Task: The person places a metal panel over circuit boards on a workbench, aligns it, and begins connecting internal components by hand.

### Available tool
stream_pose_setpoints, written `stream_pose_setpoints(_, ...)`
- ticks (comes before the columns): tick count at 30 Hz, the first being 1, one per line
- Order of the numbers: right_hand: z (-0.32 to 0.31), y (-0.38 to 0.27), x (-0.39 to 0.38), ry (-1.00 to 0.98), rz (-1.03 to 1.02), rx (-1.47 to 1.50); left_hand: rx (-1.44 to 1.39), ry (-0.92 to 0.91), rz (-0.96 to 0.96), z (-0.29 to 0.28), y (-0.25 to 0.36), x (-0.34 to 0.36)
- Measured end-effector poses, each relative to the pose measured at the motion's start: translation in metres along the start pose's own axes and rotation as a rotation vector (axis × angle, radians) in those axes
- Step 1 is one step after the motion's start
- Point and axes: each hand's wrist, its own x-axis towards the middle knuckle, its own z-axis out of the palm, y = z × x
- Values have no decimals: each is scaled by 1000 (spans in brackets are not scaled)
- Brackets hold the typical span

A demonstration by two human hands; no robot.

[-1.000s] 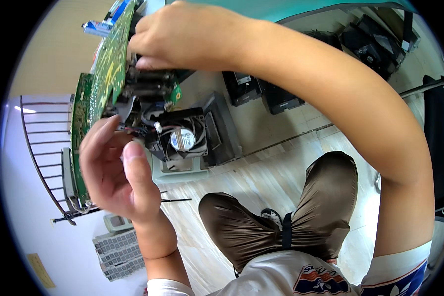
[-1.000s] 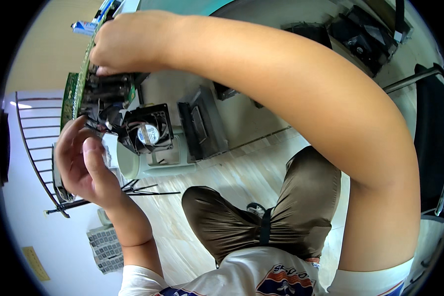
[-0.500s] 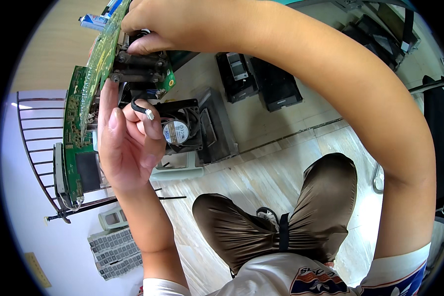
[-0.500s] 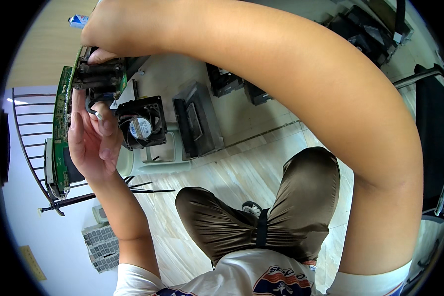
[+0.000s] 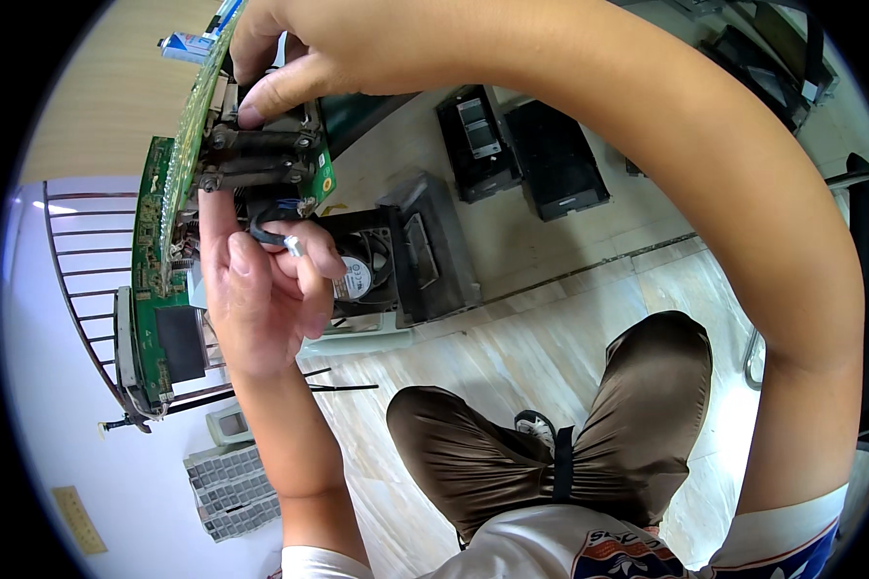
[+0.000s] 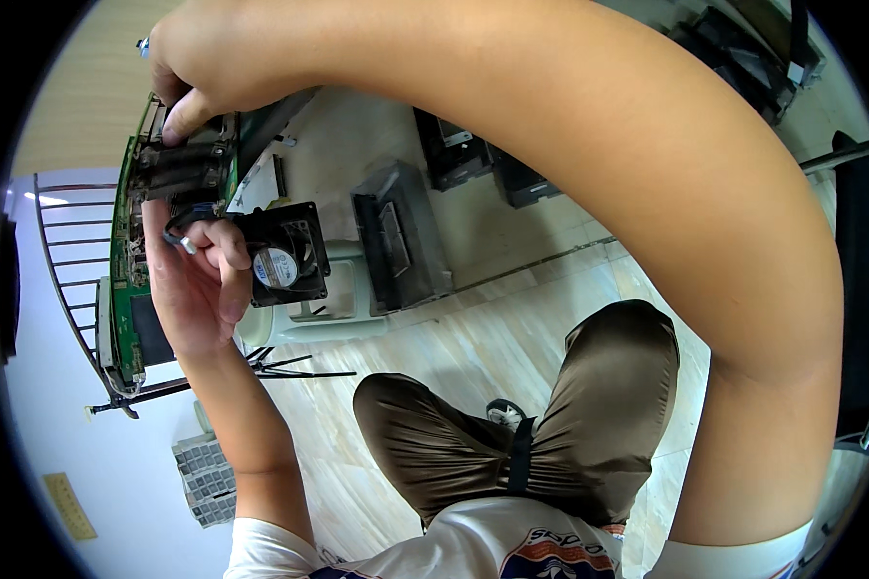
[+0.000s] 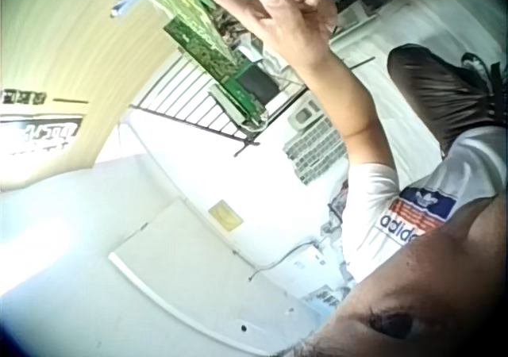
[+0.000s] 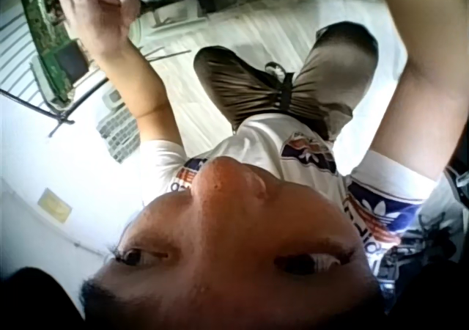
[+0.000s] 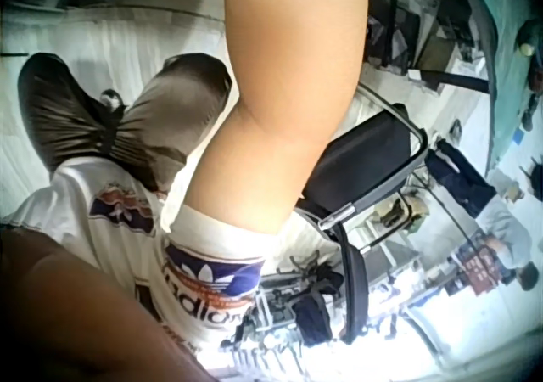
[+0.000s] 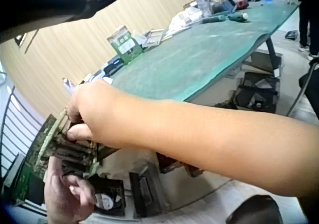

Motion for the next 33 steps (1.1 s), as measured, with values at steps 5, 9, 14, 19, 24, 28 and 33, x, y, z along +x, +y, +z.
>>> stream_pose_setpoints(5, -3, -11, 2, -6, 53, -48, -50, 93, -19, 6, -2, -1)
stream_pose_setpoints(9, -17, -21, -5, -19, 140, 35, -200, -53, 16, 1, -3, 5)
stream_pose_setpoints(14, -33, -36, -12, -159, 373, 135, -187, -61, -1, 1, -2, 4)
stream_pose_setpoints(19, -41, -42, -6, -311, 477, -23, -167, -130, 46, 0, -4, 7)
stream_pose_setpoints(24, -44, -44, -18, -276, 336, -65, -183, -131, 64, -2, -6, 7)
stream_pose_setpoints(28, -45, -43, -24, -245, 314, -86, -171, -114, 88, -1, -8, 6)
stream_pose_setpoints(33, -42, -41, -26, -235, 330, -73, -165, -132, 77, -1, -6, 7)
